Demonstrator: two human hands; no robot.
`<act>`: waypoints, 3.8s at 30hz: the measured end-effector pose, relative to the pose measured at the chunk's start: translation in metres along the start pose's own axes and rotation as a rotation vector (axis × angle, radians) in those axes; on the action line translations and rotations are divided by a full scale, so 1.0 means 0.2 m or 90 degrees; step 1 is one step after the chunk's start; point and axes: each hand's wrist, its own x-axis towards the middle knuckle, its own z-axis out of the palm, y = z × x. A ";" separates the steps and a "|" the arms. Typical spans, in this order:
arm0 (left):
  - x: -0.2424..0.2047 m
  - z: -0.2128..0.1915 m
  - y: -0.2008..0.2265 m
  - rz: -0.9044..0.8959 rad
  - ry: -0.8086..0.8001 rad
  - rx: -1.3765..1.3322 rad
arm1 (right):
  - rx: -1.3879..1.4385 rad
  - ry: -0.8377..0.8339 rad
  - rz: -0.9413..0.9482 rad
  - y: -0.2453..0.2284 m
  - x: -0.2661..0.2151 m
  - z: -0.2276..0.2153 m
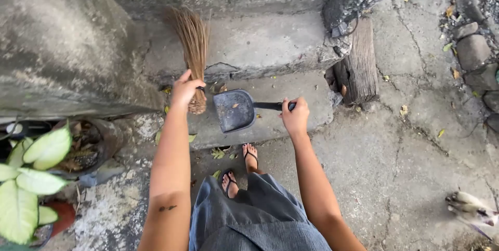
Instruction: Sweeping concrete stairs with a stick broom and collecting the debris into a dustpan.
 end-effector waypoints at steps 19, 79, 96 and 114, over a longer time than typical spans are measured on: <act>-0.30 0.16 0.36 -0.042 -0.069 0.467 | 0.071 -0.051 0.066 0.16 0.28 -0.24; -1.85 -1.07 -0.98 -0.081 0.045 -0.188 | -0.068 -0.182 -0.035 -0.02 -0.96 0.11; -2.75 -0.93 -1.68 -0.147 0.523 -0.487 | -0.090 -0.501 -0.329 -0.17 -1.59 0.55; -4.08 -0.89 -2.68 -0.100 0.879 -0.893 | 0.208 -0.771 -0.577 -0.16 -3.53 0.53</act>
